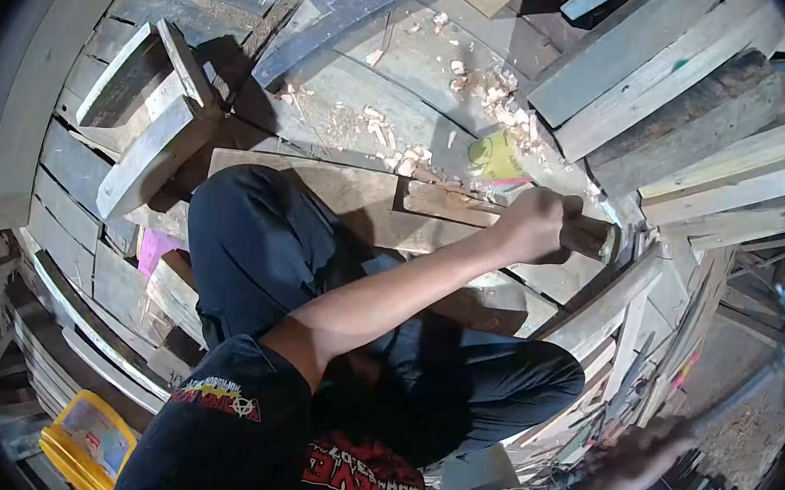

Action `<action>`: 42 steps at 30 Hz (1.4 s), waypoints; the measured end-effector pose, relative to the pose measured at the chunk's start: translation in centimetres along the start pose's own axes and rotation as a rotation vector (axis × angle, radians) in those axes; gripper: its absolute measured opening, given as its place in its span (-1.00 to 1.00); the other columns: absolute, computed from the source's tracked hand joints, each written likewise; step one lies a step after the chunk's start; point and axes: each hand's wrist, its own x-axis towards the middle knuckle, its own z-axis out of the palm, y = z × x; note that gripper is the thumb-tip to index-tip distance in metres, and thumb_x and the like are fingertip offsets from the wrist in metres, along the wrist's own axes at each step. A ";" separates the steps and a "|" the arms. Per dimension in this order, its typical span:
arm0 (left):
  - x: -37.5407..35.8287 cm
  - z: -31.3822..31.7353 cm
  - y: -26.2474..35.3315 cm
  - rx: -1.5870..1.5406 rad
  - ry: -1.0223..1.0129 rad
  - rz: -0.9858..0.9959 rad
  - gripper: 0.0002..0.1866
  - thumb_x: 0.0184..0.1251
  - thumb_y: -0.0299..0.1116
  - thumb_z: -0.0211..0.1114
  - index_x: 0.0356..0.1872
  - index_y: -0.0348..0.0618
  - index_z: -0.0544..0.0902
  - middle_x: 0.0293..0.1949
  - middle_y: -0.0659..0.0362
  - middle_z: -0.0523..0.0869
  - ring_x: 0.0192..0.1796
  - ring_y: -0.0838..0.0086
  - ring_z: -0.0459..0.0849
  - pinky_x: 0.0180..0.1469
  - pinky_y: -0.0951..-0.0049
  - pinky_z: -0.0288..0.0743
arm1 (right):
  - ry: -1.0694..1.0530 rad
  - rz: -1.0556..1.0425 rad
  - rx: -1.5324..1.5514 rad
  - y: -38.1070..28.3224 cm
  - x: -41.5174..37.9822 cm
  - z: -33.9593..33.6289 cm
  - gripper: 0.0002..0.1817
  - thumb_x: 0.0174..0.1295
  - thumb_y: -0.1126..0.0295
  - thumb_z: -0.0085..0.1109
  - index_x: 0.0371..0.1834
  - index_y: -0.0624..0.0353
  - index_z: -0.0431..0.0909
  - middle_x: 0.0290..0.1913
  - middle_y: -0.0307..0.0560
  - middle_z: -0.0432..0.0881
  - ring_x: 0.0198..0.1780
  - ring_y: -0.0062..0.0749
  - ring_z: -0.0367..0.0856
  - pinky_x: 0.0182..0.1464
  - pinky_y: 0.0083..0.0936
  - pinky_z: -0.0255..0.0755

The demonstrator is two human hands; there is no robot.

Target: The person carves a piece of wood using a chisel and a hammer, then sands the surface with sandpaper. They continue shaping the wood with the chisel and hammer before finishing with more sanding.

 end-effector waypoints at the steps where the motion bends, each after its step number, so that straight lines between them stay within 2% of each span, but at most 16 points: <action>1: 0.0 2.1 -2.9 -0.561 -0.066 -0.130 -0.72 0.34 -0.28 0.43 -0.03 -0.22 0.74 -0.22 0.04 0.83 -0.31 0.22 0.81 -0.21 0.23 0.71 | 0.127 0.026 0.033 -2.4 -0.9 1.6 -0.41 0.50 -0.38 -0.07 -0.15 -0.05 0.49 -0.41 -0.38 0.50 -0.53 -0.64 0.31 -0.46 -0.59 0.26; 3: -0.5 3.8 -4.7 -1.355 -0.070 -0.307 -0.75 0.44 -0.37 0.31 0.03 -0.24 0.72 -0.23 0.10 0.80 -0.28 0.28 0.78 -0.26 0.19 0.71 | 0.386 0.024 0.156 -3.6 -1.5 5.1 -0.36 0.52 -0.43 -0.19 -0.12 -0.07 0.51 -0.40 -0.41 0.52 -0.53 -0.69 0.35 -0.47 -0.68 0.23; 6: -0.6 -0.7 0.8 -0.875 -0.041 -0.350 -0.72 0.46 -0.40 0.22 0.06 -0.33 0.70 -0.19 0.00 0.80 -0.22 0.17 0.79 -0.22 0.25 0.72 | 0.142 -0.131 0.196 3.9 -0.9 3.2 -0.34 0.60 -0.34 -0.31 0.04 0.02 0.54 -0.36 -0.22 0.57 -0.53 -0.55 0.41 -0.49 -0.60 0.32; 8: -0.3 -0.7 0.3 -0.228 -0.062 -0.082 -0.63 0.35 -0.32 0.30 0.06 -0.38 0.69 -0.17 -0.08 0.79 -0.24 0.08 0.78 -0.17 0.27 0.72 | -0.334 -0.621 -0.794 12.6 -1.1 -0.7 -0.33 0.64 -0.14 -0.20 0.49 0.21 0.32 0.12 0.15 0.56 0.03 -0.17 0.52 0.09 -0.23 0.43; 12: -0.5 2.6 -2.3 0.175 0.401 0.287 -0.80 0.25 -0.38 0.27 -0.24 -0.32 0.67 -0.38 -0.09 0.76 -0.37 0.05 0.73 -0.24 0.12 0.58 | -0.322 0.187 -0.592 8.1 -1.5 0.9 -0.42 0.58 0.20 -0.07 0.57 0.26 0.27 0.31 0.16 0.54 0.25 -0.09 0.50 0.34 -0.24 0.35; 15: -0.3 2.2 -3.7 -0.733 -0.014 -0.246 -0.45 0.26 -0.12 0.37 0.15 -0.34 0.66 -0.12 -0.12 0.76 -0.07 0.19 0.77 -0.07 0.23 0.69 | -0.394 0.136 -0.196 2.9 0.6 -4.0 -0.41 0.56 -0.09 -0.07 0.37 0.16 0.47 0.04 -0.07 0.66 -0.11 -0.38 0.54 -0.01 -0.44 0.41; 17: -1.7 -0.9 2.1 -1.255 0.002 -0.569 -0.58 0.44 -0.23 0.28 0.17 -0.31 0.66 -0.15 0.08 0.76 -0.14 0.37 0.75 -0.11 0.28 0.72 | 0.108 0.050 -0.134 -0.7 -0.1 -1.7 -0.26 0.55 -0.31 -0.20 0.45 0.07 0.43 0.02 -0.17 0.68 -0.12 -0.47 0.56 0.03 -0.49 0.44; 19: -1.1 0.5 -0.1 -1.121 0.041 -0.312 -0.89 0.40 -0.45 0.16 -0.19 -0.26 0.61 -0.34 0.06 0.67 -0.29 0.39 0.68 -0.34 0.16 0.61 | 0.414 -0.047 0.037 -2.4 -0.9 1.5 -0.23 0.55 -0.42 -0.30 0.37 0.01 0.47 -0.04 -0.23 0.67 -0.13 -0.51 0.57 0.03 -0.51 0.46; 21: -1.0 1.1 0.5 -1.584 0.221 -0.635 -0.84 0.39 -0.57 0.09 -0.35 -0.25 0.63 -0.51 0.05 0.61 -0.37 0.33 0.71 -0.36 0.11 0.62 | -0.112 -0.152 0.365 1.0 -0.1 -0.1 -0.26 0.56 -0.40 -0.31 0.22 0.02 0.55 -0.08 -0.20 0.67 -0.10 -0.45 0.59 0.04 -0.45 0.48; 27: -1.5 1.3 0.4 0.012 0.027 0.104 -0.81 0.18 -0.41 0.32 -0.22 -0.27 0.68 -0.38 -0.11 0.77 -0.30 0.03 0.79 -0.09 0.19 0.68 | -0.388 -0.819 -1.348 16.6 -2.1 -6.0 -0.31 0.43 0.25 0.27 0.54 0.32 0.30 0.31 0.35 0.53 0.22 0.09 0.55 0.33 -0.20 0.40; 29: -1.3 1.0 -0.3 0.143 0.062 0.185 -0.70 0.08 -0.33 0.40 -0.17 -0.28 0.71 -0.38 -0.12 0.77 -0.30 -0.04 0.77 -0.09 0.17 0.69 | -0.248 -0.010 -0.702 9.1 -2.3 -2.0 -0.50 0.49 -0.09 -0.03 0.11 0.15 0.34 -0.10 -0.03 0.36 -0.14 -0.33 0.35 -0.11 -0.41 0.21; 31: -0.8 1.3 -1.2 0.174 0.116 0.228 -0.62 0.05 -0.25 0.45 -0.12 -0.25 0.73 -0.40 -0.08 0.76 -0.32 -0.04 0.77 -0.14 0.18 0.71 | -0.027 0.127 -0.342 4.1 -2.6 -0.9 -0.31 0.56 -0.42 -0.33 -0.31 -0.01 0.38 -0.50 -0.42 0.19 -0.50 -0.75 0.14 -0.54 -0.62 0.01; 32: -1.0 1.3 -1.4 0.180 0.112 0.228 -0.58 0.06 -0.20 0.48 -0.08 -0.25 0.73 -0.37 -0.07 0.77 -0.31 -0.02 0.78 -0.15 0.19 0.71 | -0.002 0.107 -0.148 4.5 -0.2 -5.0 -0.22 0.50 -0.48 -0.29 -0.02 0.07 0.55 -0.42 -0.33 0.35 -0.47 -0.69 0.29 -0.53 -0.57 0.28; 34: -1.3 1.2 -2.2 0.336 0.164 0.381 -0.54 0.04 -0.18 0.54 -0.08 -0.26 0.73 -0.35 -0.04 0.77 -0.31 -0.01 0.79 -0.19 0.18 0.71 | 0.416 0.013 -0.107 -2.0 -2.7 -0.2 -0.11 0.55 -0.42 -0.35 0.73 -0.05 0.07 -0.14 -0.16 0.53 -0.33 -0.50 0.56 -0.13 -0.37 0.75; 39: -0.4 2.1 -3.6 0.046 0.264 0.561 -0.56 0.02 -0.21 0.57 -0.11 -0.26 0.74 -0.34 -0.04 0.77 -0.34 0.01 0.79 -0.26 0.13 0.68 | 0.320 -0.127 -0.053 2.5 -4.5 2.9 -0.39 0.65 -0.27 -0.36 -0.13 0.03 0.46 -0.24 -0.20 0.49 -0.26 -0.53 0.45 -0.15 -0.44 0.50; 42: -0.9 3.1 -3.5 0.249 0.106 0.155 -0.56 -0.01 -0.27 0.52 -0.08 -0.27 0.74 -0.33 -0.09 0.77 -0.32 0.00 0.80 -0.24 0.12 0.69 | -0.233 -0.037 -0.783 13.4 -4.1 -3.2 -0.54 0.61 0.06 -0.06 0.20 0.27 0.53 0.09 0.12 0.60 0.13 -0.06 0.60 0.25 -0.22 0.50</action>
